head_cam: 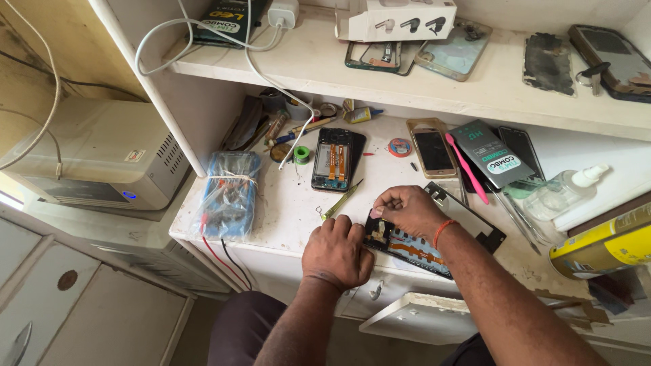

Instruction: The person uses a metal prying tool to carefully separate the back cover of a pink smartphone. They work along the edges and around the camera module, then lift the back cover to expose the internal components.

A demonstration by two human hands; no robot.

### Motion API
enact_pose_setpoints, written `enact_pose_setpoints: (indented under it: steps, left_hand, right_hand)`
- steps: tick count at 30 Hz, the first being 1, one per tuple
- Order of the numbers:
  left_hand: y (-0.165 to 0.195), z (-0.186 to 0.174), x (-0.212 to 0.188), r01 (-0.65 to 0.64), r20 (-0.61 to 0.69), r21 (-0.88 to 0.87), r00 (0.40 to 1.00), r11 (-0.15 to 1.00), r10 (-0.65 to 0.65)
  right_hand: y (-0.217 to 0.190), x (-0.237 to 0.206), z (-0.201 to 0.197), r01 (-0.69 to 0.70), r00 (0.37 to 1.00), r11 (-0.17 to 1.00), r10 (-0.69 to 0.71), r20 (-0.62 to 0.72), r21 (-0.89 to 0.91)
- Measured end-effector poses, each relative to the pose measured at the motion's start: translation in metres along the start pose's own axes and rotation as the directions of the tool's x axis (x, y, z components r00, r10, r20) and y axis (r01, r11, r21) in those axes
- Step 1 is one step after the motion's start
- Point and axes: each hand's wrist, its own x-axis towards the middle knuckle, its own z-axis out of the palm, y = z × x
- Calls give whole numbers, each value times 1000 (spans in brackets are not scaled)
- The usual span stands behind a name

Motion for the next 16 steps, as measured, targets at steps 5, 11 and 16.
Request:
enact_pose_setpoints:
  steps: [5, 11, 16]
  left_hand:
    - [0, 0, 0, -2, -5, 7, 1000, 1000, 2]
    - [0, 0, 1, 0, -6, 1, 1000, 1000, 0]
    - [1, 2, 0, -1, -11, 5, 1000, 1000, 1]
  right_hand:
    - [5, 1, 4, 88, 996, 995, -88, 10, 41]
    - [3, -2, 4, 105, 994, 993, -106, 8, 59]
    - [-6, -11, 4, 23, 1000, 999, -23, -2, 33]
